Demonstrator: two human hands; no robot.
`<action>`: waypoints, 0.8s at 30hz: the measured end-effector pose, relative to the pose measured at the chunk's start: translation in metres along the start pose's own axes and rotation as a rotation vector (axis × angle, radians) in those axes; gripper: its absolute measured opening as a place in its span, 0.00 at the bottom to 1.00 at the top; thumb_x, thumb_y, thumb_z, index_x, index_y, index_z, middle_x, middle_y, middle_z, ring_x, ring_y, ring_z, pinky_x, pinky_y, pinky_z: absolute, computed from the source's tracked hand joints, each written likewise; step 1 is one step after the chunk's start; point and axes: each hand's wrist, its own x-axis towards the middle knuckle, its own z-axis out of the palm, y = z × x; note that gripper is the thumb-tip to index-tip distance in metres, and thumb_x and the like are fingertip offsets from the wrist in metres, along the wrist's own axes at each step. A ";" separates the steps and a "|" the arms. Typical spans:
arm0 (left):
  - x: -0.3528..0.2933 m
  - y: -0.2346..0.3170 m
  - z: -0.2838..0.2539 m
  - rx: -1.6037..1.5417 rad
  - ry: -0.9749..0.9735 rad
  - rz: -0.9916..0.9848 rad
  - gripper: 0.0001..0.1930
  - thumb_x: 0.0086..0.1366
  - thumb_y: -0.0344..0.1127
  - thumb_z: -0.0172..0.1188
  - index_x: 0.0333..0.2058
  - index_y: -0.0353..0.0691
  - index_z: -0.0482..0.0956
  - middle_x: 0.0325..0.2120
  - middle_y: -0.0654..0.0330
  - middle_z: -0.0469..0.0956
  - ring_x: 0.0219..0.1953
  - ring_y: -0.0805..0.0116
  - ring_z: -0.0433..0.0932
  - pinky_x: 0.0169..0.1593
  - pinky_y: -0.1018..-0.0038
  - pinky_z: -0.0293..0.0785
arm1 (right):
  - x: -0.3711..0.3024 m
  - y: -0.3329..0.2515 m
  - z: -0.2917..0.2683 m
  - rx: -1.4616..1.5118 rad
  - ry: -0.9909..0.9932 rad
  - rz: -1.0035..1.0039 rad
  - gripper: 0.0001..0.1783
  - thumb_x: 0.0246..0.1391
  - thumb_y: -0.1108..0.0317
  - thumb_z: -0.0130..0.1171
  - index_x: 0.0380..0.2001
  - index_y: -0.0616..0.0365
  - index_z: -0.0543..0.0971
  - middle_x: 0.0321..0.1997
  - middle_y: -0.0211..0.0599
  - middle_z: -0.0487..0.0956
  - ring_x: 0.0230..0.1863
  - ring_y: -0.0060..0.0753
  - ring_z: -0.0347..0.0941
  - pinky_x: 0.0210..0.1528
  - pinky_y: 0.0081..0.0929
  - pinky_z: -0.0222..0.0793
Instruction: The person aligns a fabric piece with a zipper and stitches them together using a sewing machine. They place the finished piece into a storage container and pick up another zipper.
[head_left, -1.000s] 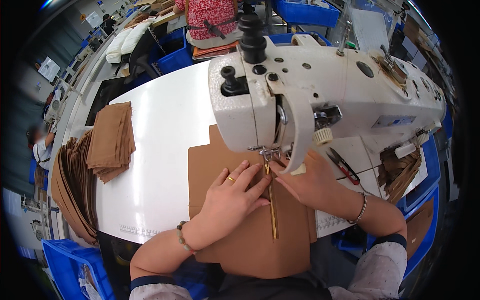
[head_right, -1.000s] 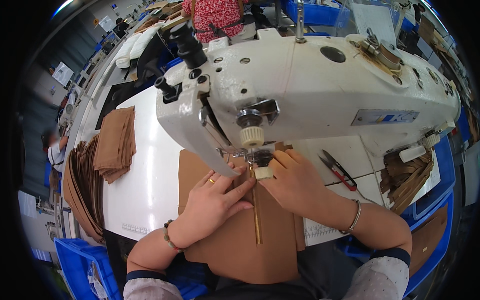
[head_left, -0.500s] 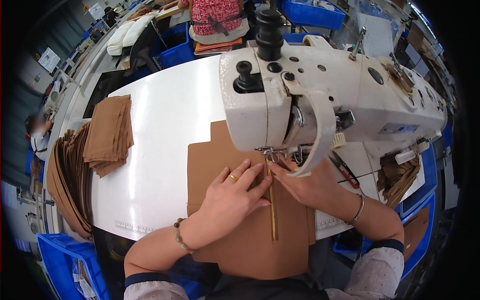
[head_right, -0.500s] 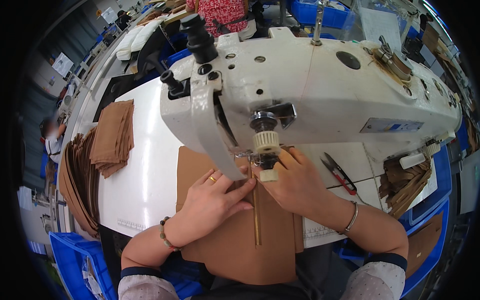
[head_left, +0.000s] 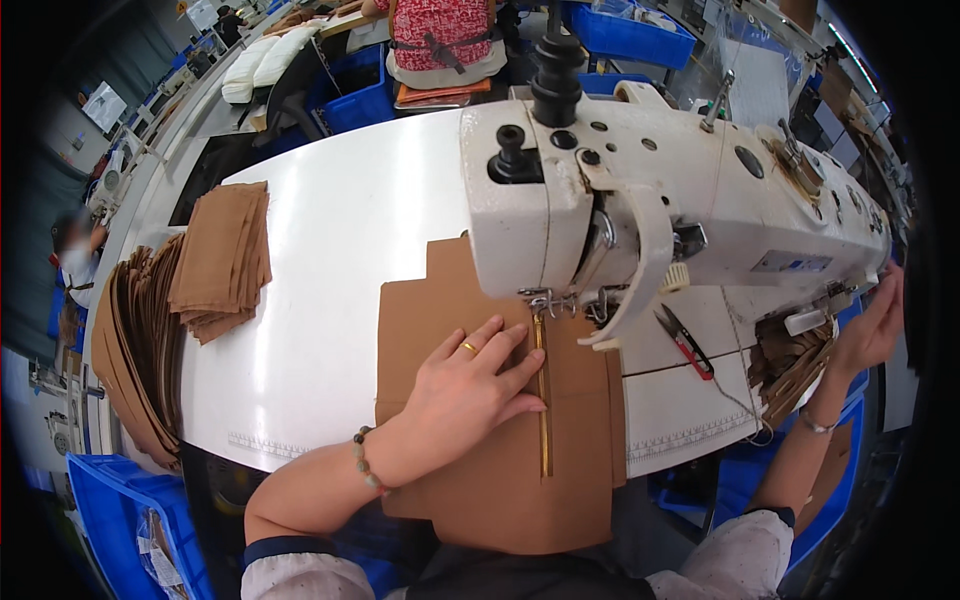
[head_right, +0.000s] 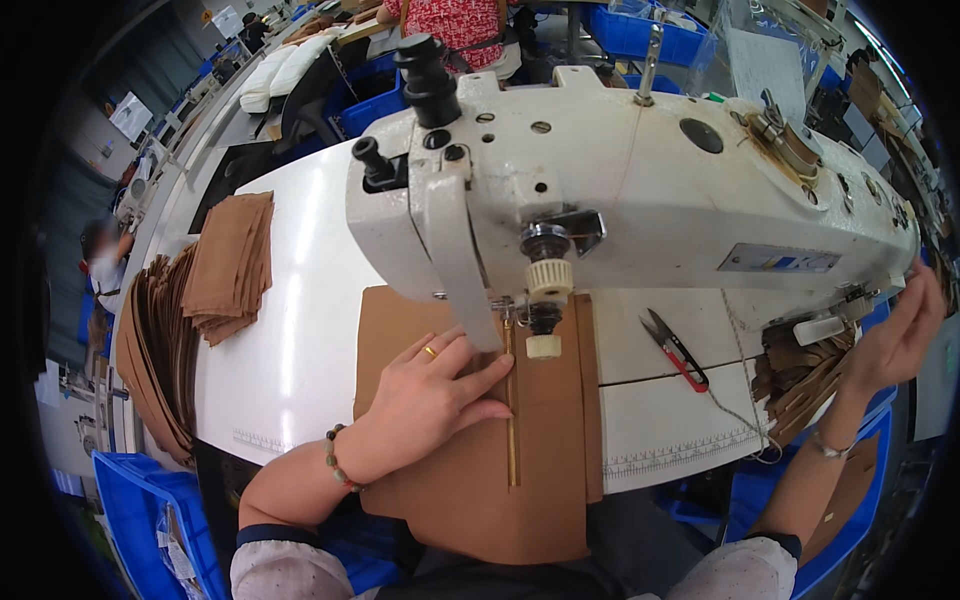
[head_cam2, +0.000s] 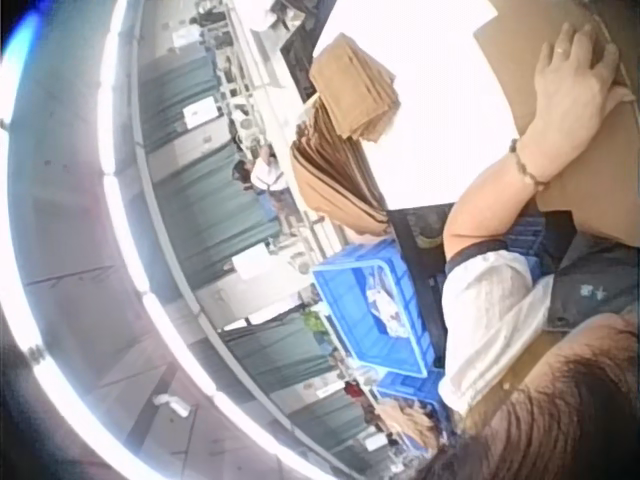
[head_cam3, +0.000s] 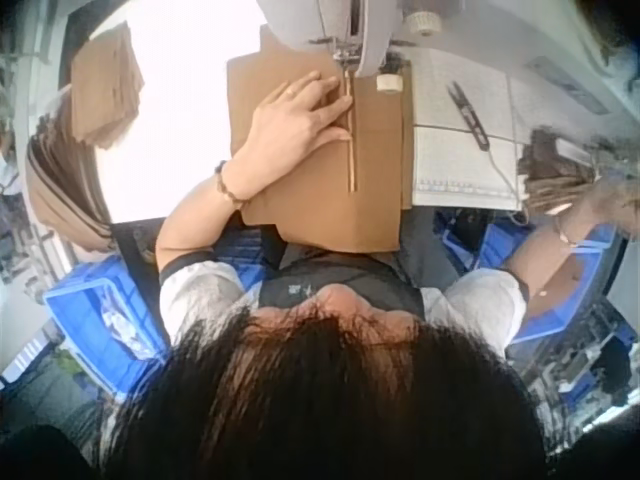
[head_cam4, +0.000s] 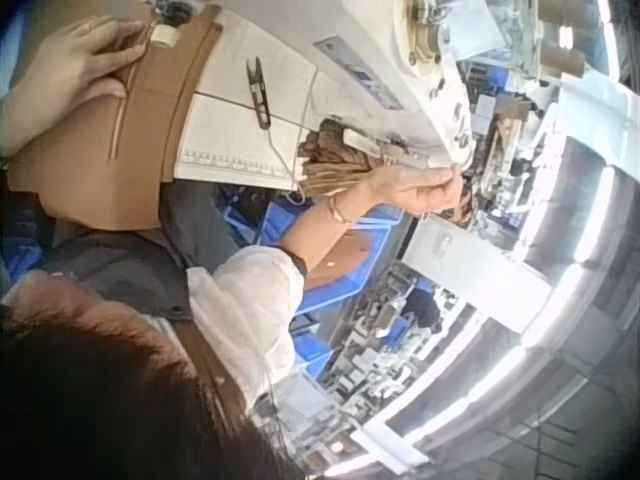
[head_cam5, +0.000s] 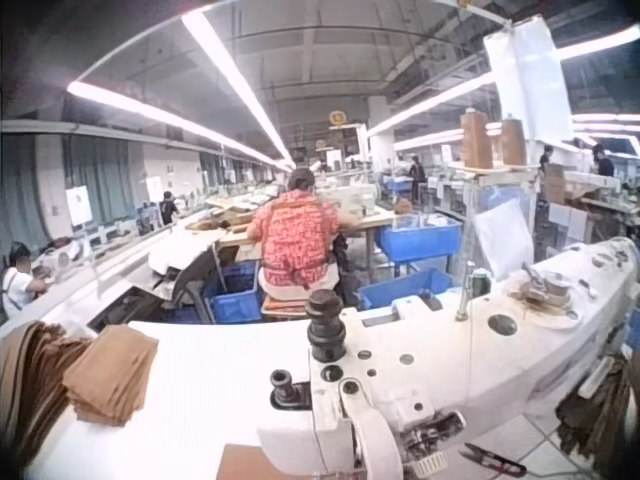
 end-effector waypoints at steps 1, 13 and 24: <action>0.000 -0.001 0.001 -0.012 -0.017 0.000 0.26 0.60 0.55 0.68 0.51 0.47 0.86 0.54 0.58 0.79 0.59 0.54 0.78 0.58 0.59 0.77 | 0.015 0.053 -0.005 -0.075 0.078 0.090 0.20 0.74 0.61 0.53 0.58 0.66 0.80 0.58 0.39 0.82 0.56 0.34 0.78 0.62 0.28 0.70; 0.004 -0.003 0.001 -0.030 0.029 0.037 0.24 0.56 0.54 0.71 0.48 0.46 0.88 0.46 0.59 0.81 0.58 0.52 0.80 0.57 0.62 0.78 | 0.076 0.324 -0.034 -0.222 -0.523 0.321 0.27 0.75 0.49 0.48 0.70 0.45 0.74 0.72 0.35 0.73 0.71 0.31 0.68 0.73 0.31 0.60; 0.003 -0.003 0.008 0.001 0.129 0.025 0.22 0.56 0.52 0.72 0.46 0.48 0.88 0.45 0.60 0.84 0.54 0.54 0.82 0.55 0.62 0.80 | -0.009 -0.040 0.004 0.002 -0.228 -0.149 0.12 0.71 0.73 0.52 0.44 0.68 0.83 0.43 0.45 0.83 0.42 0.39 0.79 0.49 0.32 0.74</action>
